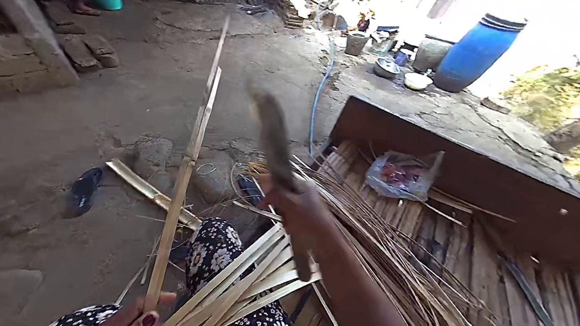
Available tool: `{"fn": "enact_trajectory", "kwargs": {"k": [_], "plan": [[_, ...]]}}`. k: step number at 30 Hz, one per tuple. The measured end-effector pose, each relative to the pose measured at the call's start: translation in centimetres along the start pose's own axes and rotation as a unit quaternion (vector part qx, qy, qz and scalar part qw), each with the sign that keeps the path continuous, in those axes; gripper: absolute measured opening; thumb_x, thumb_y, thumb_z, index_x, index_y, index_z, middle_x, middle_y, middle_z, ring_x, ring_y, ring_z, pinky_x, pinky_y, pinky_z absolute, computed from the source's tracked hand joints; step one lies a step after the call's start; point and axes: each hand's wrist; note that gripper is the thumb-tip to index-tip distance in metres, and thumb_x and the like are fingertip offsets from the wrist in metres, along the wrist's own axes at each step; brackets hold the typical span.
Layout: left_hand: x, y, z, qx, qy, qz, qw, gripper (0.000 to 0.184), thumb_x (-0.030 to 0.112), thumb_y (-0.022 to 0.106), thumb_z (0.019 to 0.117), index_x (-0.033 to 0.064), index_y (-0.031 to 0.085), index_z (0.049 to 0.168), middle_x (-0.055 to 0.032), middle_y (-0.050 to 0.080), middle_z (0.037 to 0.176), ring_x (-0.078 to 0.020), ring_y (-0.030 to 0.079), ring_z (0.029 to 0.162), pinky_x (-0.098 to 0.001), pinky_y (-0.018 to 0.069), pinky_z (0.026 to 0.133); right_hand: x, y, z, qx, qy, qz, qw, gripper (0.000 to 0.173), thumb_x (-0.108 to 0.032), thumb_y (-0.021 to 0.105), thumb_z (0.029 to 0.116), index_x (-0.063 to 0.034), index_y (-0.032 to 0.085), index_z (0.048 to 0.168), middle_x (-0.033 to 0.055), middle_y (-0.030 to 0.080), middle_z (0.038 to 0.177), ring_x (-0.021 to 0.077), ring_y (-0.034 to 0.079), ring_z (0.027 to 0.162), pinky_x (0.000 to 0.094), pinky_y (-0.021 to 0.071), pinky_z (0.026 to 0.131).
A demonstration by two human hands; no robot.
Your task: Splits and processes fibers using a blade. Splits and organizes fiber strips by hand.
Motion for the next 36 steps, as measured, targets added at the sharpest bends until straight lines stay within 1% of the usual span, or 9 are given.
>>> {"fn": "enact_trajectory", "kwargs": {"k": [6,9,11,14,16,19,24,29,36], "plan": [[1.5,7.4,5.8,-0.052,0.043,0.023,0.997,0.03,0.01,0.041,0.1085,0.0008,0.06,0.13,0.0032,0.074,0.084,-0.0078,0.072,0.071,-0.0276,0.0632,0.069,0.1,3.3,-3.2,-0.045,-0.045,0.058,0.996,0.018,-0.01,0.068,0.0961,0.0011,0.069,0.11,0.0025,0.071,0.084,0.0015,0.054,0.057,0.0205,0.0455,0.051],[-0.2,6.1,6.9,-0.11,0.075,0.079,0.988,0.061,0.047,0.042,0.1085,0.0004,0.049,0.147,-0.006,0.073,0.119,-0.0138,0.07,0.109,-0.0357,0.0565,0.098,-1.1,-1.5,-3.0,0.029,-0.032,0.08,0.996,0.017,-0.004,0.062,0.0988,0.0029,0.068,0.112,0.0017,0.07,0.081,-0.0021,0.049,0.051,0.0153,0.041,0.045],[-2.0,3.5,6.6,-0.11,0.059,0.187,0.974,0.064,0.046,0.043,0.1082,-0.0054,0.049,0.146,-0.0178,0.066,0.133,-0.0243,0.063,0.124,-0.0446,0.0501,0.108,-1.0,-7.4,-2.4,0.067,-0.057,0.006,0.996,0.018,-0.004,0.061,0.099,0.0014,0.068,0.115,0.0009,0.07,0.084,-0.0015,0.053,0.056,0.0163,0.0452,0.049],[-4.8,-0.8,5.0,-0.119,-0.053,0.356,0.925,0.057,0.034,0.058,0.102,-0.0054,0.054,0.143,-0.0304,0.056,0.141,-0.0456,0.054,0.132,-0.0625,0.0397,0.111,0.6,-16.9,-1.8,0.14,-0.011,-0.215,0.966,0.017,-0.007,0.065,0.098,-0.0014,0.07,0.113,0.004,0.069,0.089,0.0072,0.06,0.067,0.0282,0.0527,0.062],[-6.3,-2.1,3.7,-0.153,-0.159,0.4,0.89,0.067,0.043,0.064,0.0991,-0.0001,0.051,0.148,-0.0285,0.054,0.143,-0.0462,0.051,0.134,-0.0631,0.0361,0.114,3.0,-22.6,-1.9,0.143,0.083,-0.412,0.896,0.018,-0.015,0.065,0.1004,-0.003,0.072,0.111,0.0166,0.07,0.094,0.0299,0.066,0.082,0.0542,0.0531,0.075],[-7.0,-1.6,2.2,-0.192,-0.293,0.397,0.848,0.07,0.047,0.073,0.092,0.0107,0.054,0.148,-0.0246,0.064,0.132,-0.0432,0.06,0.125,-0.0659,0.0426,0.107,11.1,-29.2,-3.1,0.119,0.176,-0.563,0.799,0.016,-0.017,0.067,0.0978,-0.0029,0.075,0.1,0.0259,0.071,0.097,0.0489,0.067,0.098,0.0737,0.0481,0.084],[-6.9,-1.1,2.4,-0.298,-0.32,0.365,0.822,0.039,0.04,0.075,0.0915,0.0093,0.069,0.115,-0.015,0.071,0.1,-0.032,0.068,0.096,-0.0588,0.0521,0.088,17.5,-31.1,-6.7,0.032,0.376,-0.576,0.725,0.031,-0.023,0.064,0.1003,0.0008,0.07,0.118,0.0321,0.067,0.119,0.0528,0.061,0.117,0.0734,0.0438,0.097],[-5.7,-0.1,3.2,-0.34,-0.292,0.341,0.827,0.034,0.032,0.073,0.094,0.0072,0.067,0.116,-0.0144,0.071,0.101,-0.0296,0.068,0.095,-0.0556,0.0522,0.088,16.5,-29.3,-7.0,0.071,0.323,-0.567,0.754,0.044,-0.023,0.064,0.1008,-0.0082,0.061,0.142,0.0343,0.065,0.124,0.0561,0.059,0.12,0.0758,0.0412,0.099],[3.9,-3.2,3.4,-0.274,-0.176,0.402,0.856,0.026,0.033,0.075,0.0927,0.0148,0.067,0.109,-0.0064,0.068,0.081,-0.0235,0.067,0.076,-0.0511,0.0538,0.07,8.8,-24.7,-3.5,0.176,0.124,-0.527,0.822,0.025,-0.022,0.066,0.1021,-0.0064,0.071,0.12,0.032,0.07,0.103,0.0566,0.065,0.097,0.0803,0.0433,0.082]]}}
Point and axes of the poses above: each hand's wrist, its own z-axis towards the middle knuckle, its own y-axis out of the palm, x = y × z
